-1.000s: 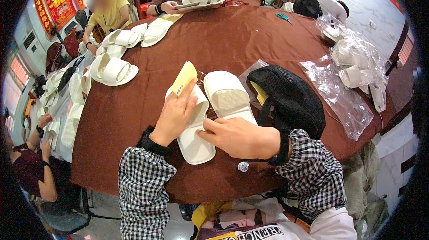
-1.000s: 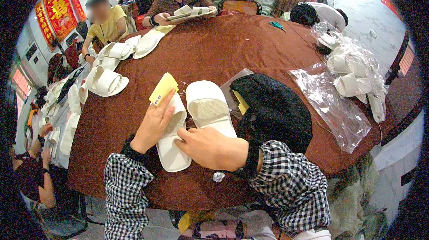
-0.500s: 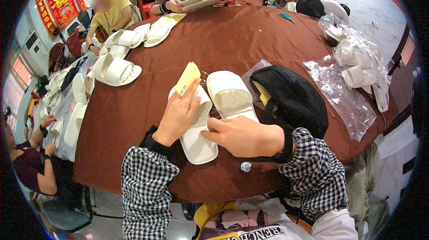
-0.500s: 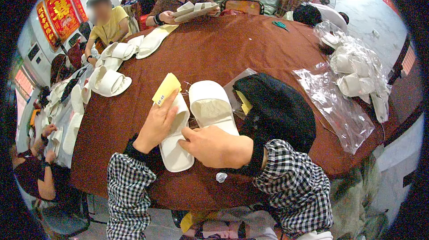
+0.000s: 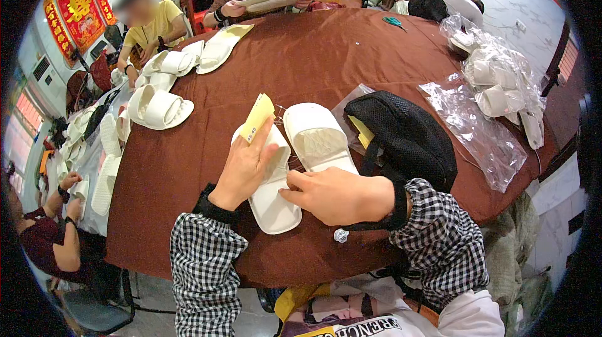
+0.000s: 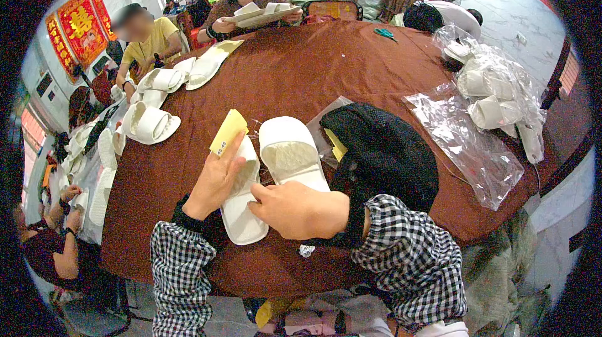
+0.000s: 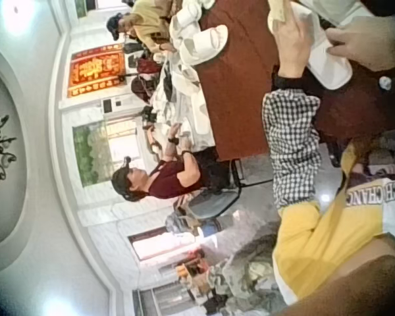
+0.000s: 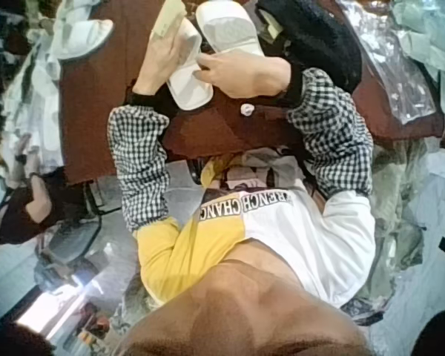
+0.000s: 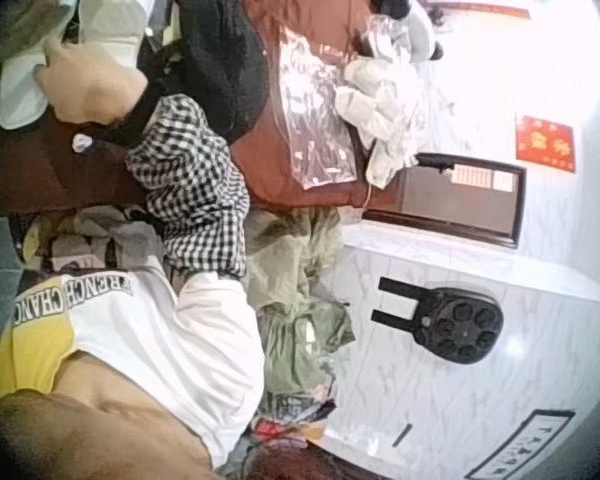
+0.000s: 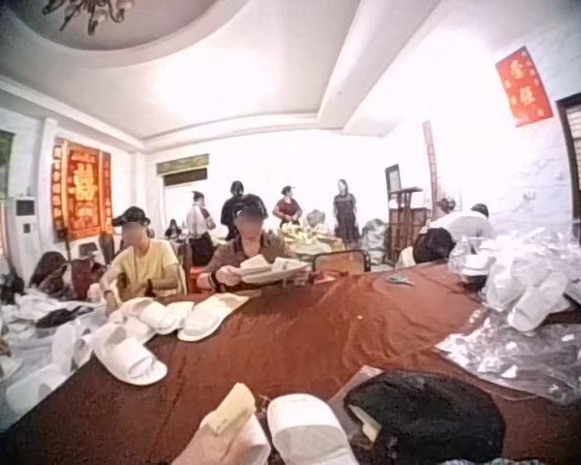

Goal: Packaging white slippers into plastic bags.

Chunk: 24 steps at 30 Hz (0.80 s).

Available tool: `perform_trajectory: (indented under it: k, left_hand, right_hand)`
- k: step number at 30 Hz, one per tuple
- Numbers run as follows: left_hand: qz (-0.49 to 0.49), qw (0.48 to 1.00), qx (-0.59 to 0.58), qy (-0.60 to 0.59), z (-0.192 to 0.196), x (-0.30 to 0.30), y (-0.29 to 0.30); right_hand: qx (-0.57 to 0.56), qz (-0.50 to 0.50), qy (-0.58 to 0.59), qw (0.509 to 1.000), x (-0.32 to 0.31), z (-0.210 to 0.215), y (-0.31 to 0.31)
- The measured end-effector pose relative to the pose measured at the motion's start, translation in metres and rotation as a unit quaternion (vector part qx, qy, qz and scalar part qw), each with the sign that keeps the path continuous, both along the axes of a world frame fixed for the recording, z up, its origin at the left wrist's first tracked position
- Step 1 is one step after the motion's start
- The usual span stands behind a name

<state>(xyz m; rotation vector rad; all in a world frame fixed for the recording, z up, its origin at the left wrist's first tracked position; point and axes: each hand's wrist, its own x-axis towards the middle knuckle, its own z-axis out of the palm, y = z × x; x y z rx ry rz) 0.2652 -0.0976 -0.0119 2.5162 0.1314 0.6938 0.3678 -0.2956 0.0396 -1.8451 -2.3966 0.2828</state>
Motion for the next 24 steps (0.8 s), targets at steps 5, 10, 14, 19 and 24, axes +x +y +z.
perform_trajectory:
  k: [5,10,14,19,24]
  left_hand:
    - [-0.02,0.999,0.047,-0.009,0.002,-0.005,0.003]
    - [0.032,0.999,-0.005,0.031,0.019,-0.017,0.006]
    - [0.033,0.994,-0.032,0.097,0.023,-0.028,0.015]
    - [0.071,0.993,0.008,0.093,0.025,-0.039,0.027]
    - [0.123,0.989,-0.032,0.07,0.029,-0.047,0.037]
  right_hand:
    - [0.059,-0.008,0.1,0.993,0.041,0.012,-0.001]
    - [0.207,-0.234,0.076,0.947,0.085,0.004,-0.013]
    - [0.145,-0.26,0.053,0.953,0.1,-0.019,-0.006]
    - [0.108,-0.259,0.097,0.955,0.102,-0.03,0.002]
    - [-0.015,-0.279,0.2,0.939,0.076,-0.008,0.009]
